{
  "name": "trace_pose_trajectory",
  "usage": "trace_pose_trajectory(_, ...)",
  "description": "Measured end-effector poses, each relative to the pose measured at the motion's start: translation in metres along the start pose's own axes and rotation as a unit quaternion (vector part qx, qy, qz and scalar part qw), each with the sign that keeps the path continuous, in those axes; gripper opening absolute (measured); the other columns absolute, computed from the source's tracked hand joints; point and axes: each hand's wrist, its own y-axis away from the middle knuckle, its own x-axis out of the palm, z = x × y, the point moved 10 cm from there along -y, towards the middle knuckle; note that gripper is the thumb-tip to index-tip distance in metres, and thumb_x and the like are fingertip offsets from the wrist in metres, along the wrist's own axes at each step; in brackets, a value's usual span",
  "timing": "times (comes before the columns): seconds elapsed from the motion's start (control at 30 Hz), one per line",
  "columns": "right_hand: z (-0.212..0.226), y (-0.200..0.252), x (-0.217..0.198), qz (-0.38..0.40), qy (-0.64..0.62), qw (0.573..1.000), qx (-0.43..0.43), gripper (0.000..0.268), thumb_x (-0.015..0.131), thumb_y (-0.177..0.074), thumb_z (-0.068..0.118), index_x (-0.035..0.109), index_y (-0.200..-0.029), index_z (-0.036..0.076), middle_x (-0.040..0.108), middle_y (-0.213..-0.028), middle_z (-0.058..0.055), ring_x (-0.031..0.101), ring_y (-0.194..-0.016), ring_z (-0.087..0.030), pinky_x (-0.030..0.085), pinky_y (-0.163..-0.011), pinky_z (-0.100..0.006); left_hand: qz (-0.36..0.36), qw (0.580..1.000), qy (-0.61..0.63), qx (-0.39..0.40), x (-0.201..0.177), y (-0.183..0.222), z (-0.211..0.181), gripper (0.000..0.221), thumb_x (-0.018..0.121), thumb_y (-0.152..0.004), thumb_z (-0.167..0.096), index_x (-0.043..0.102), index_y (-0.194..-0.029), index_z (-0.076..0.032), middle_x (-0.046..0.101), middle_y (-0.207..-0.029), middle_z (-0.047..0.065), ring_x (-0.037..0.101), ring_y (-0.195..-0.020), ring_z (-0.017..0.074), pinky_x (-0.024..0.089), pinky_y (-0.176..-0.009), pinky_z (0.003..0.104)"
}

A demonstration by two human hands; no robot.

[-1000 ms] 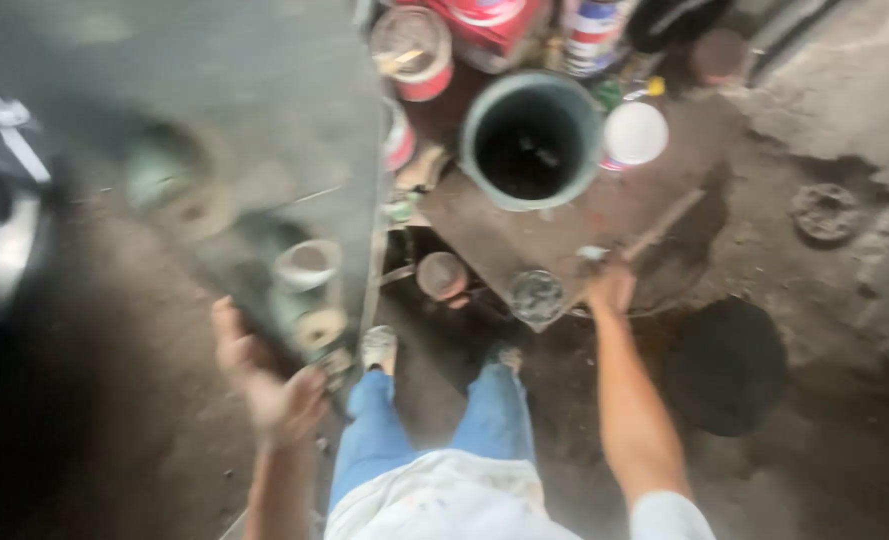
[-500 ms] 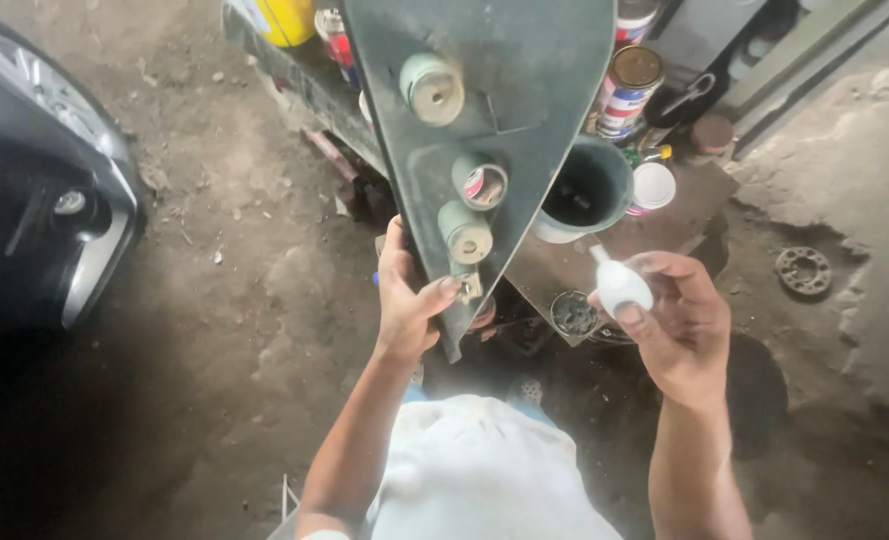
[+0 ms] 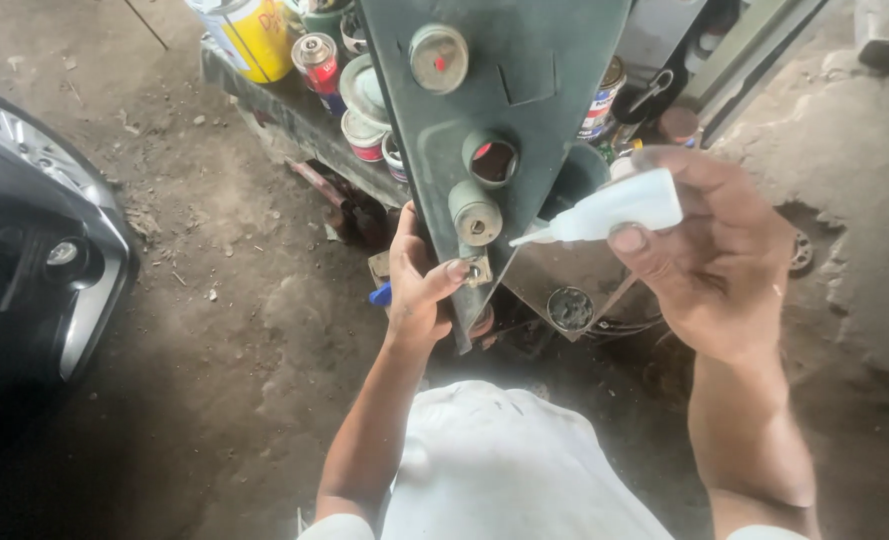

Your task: Applying adhesive to repair a broken plastic car taillight housing.

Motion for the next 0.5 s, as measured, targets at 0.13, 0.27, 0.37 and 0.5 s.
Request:
trace_pose_trajectory(0.13, 0.017, -0.013, 0.002, 0.03, 0.096, 0.993, -0.055, 0.039, 0.066, -0.108, 0.003, 0.052, -0.144, -0.001, 0.075, -0.112, -0.017, 0.078, -0.103, -0.018, 0.065, -0.082, -0.027, 0.003, 1.0, 0.03, -0.001, 0.007, -0.003, 0.002, 0.086, 0.089, -0.076, -0.012, 0.041, -0.145, 0.001, 0.064, -0.123, 0.013, 0.067, -0.108, 0.0203, 0.056, -0.094, 0.033)
trace_pose_trajectory(0.27, 0.03, -0.024, 0.008, 0.04, 0.088, 0.994, -0.053, 0.042, 0.066, -0.105, 0.006, 0.051, -0.143, -0.002, 0.072, -0.116, -0.02, 0.074, -0.104, -0.02, 0.067, -0.083, -0.028, 0.021, 0.999, 0.041, -0.005, 0.016, -0.004, 0.003, 0.085, 0.089, -0.077, -0.015, 0.042, -0.145, 0.003, 0.064, -0.122, 0.013, 0.066, -0.109, 0.0197, 0.055, -0.096, 0.032)
trace_pose_trajectory(0.37, 0.034, -0.029, 0.012, 0.053, 0.103, 0.992, -0.054, 0.04, 0.066, -0.104, 0.006, 0.051, -0.14, -0.004, 0.071, -0.114, -0.022, 0.075, -0.105, -0.022, 0.068, -0.084, -0.03, 0.026, 0.998, 0.047, -0.012, 0.016, -0.004, 0.01, 0.083, 0.089, -0.078, -0.018, 0.043, -0.143, 0.003, 0.064, -0.122, 0.014, 0.066, -0.108, 0.0196, 0.055, -0.096, 0.033)
trace_pose_trajectory(0.5, 0.031, -0.024, 0.012, 0.079, 0.104, 0.989, -0.067, 0.041, 0.067, -0.108, 0.005, 0.053, -0.146, -0.002, 0.072, -0.116, -0.022, 0.076, -0.108, -0.021, 0.07, -0.083, -0.026, 0.035, 0.997, 0.06, -0.022, 0.018, -0.007, 0.016, 0.081, 0.088, -0.077, -0.018, 0.044, -0.142, 0.003, 0.063, -0.121, 0.013, 0.066, -0.108, 0.0188, 0.055, -0.096, 0.033)
